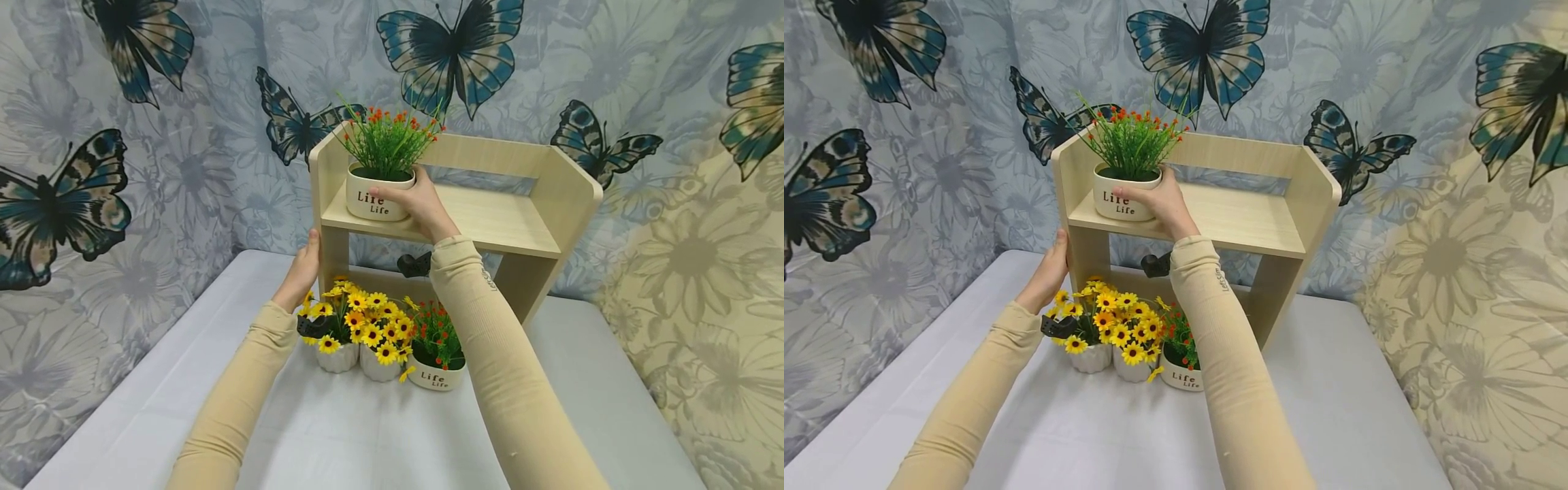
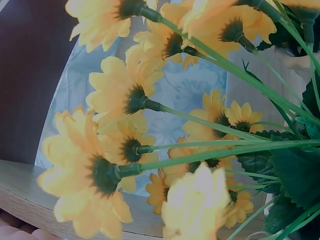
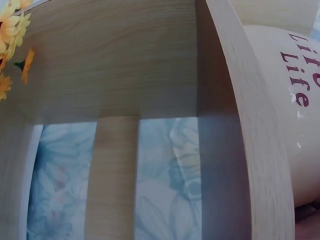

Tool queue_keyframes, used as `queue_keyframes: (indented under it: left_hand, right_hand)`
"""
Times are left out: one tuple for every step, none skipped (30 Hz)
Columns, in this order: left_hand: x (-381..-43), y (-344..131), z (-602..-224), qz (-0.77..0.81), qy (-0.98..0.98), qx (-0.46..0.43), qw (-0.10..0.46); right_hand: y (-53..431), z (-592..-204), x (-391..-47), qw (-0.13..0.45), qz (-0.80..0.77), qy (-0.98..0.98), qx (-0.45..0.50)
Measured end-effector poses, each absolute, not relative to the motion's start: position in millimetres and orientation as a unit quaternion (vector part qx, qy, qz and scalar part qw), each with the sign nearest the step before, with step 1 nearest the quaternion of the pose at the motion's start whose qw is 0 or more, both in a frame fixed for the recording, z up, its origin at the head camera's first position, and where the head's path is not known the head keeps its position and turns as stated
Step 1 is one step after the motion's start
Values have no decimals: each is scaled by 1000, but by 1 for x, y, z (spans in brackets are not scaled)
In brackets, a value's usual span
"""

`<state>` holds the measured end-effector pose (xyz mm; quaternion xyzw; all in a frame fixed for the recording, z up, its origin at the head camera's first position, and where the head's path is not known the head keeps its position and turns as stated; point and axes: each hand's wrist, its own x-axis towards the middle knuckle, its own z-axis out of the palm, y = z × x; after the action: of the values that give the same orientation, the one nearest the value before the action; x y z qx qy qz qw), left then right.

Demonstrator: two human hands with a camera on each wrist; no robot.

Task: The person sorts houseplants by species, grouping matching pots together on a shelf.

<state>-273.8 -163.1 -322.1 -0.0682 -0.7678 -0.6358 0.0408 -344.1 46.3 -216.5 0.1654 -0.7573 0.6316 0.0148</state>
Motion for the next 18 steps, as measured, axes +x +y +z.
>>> queue_keyframes:
  left_hand:
    - [-273,-163,-321,-633,-771,-66,40]
    - [-273,-162,-320,-631,-772,-65,39]
    - [-272,-162,-320,-631,-772,-65,40]
    - [-272,-162,-320,-631,-772,-66,40]
    - [-273,-162,-321,-632,-771,-67,41]
    - [-276,-163,-323,-635,-768,-68,40]
    - [-278,-164,-326,-638,-766,-68,40]
    - [-282,-165,-329,-640,-764,-68,39]
    - [-285,-166,-332,-641,-764,-68,41]
    - [-288,-167,-335,-641,-764,-68,41]
    - [-292,-168,-339,-640,-764,-67,43]
    - [-294,-169,-342,-640,-764,-66,45]
    - [-295,-169,-343,-638,-766,-66,47]
    - [-295,-169,-344,-636,-767,-66,50]
    - [-296,-169,-345,-637,-766,-67,53]
    - [-296,-169,-345,-637,-766,-68,54]
    - [-295,-169,-345,-637,-766,-68,54]
    - [-295,-169,-344,-637,-766,-67,52]
  right_hand:
    - [47,-216,-344,14,631,-759,163]
    - [47,-216,-344,12,629,-761,160]
    - [47,-216,-344,9,626,-764,156]
    - [47,-215,-343,6,623,-767,153]
    - [48,-215,-343,4,619,-771,150]
    - [48,-215,-342,1,617,-772,149]
    - [48,-214,-342,-2,615,-774,149]
    - [49,-214,-341,-4,613,-775,151]
    - [50,-214,-341,-6,612,-776,153]
    - [51,-214,-340,-8,612,-775,156]
    - [52,-215,-339,-10,613,-773,161]
    - [54,-215,-338,-10,612,-774,164]
    - [56,-215,-338,-12,609,-775,166]
    - [59,-215,-337,-11,603,-779,170]
    - [61,-215,-336,-9,595,-784,174]
    - [64,-215,-335,-8,588,-789,179]
    - [68,-215,-334,-5,581,-793,185]
    - [71,-214,-332,-2,572,-798,187]
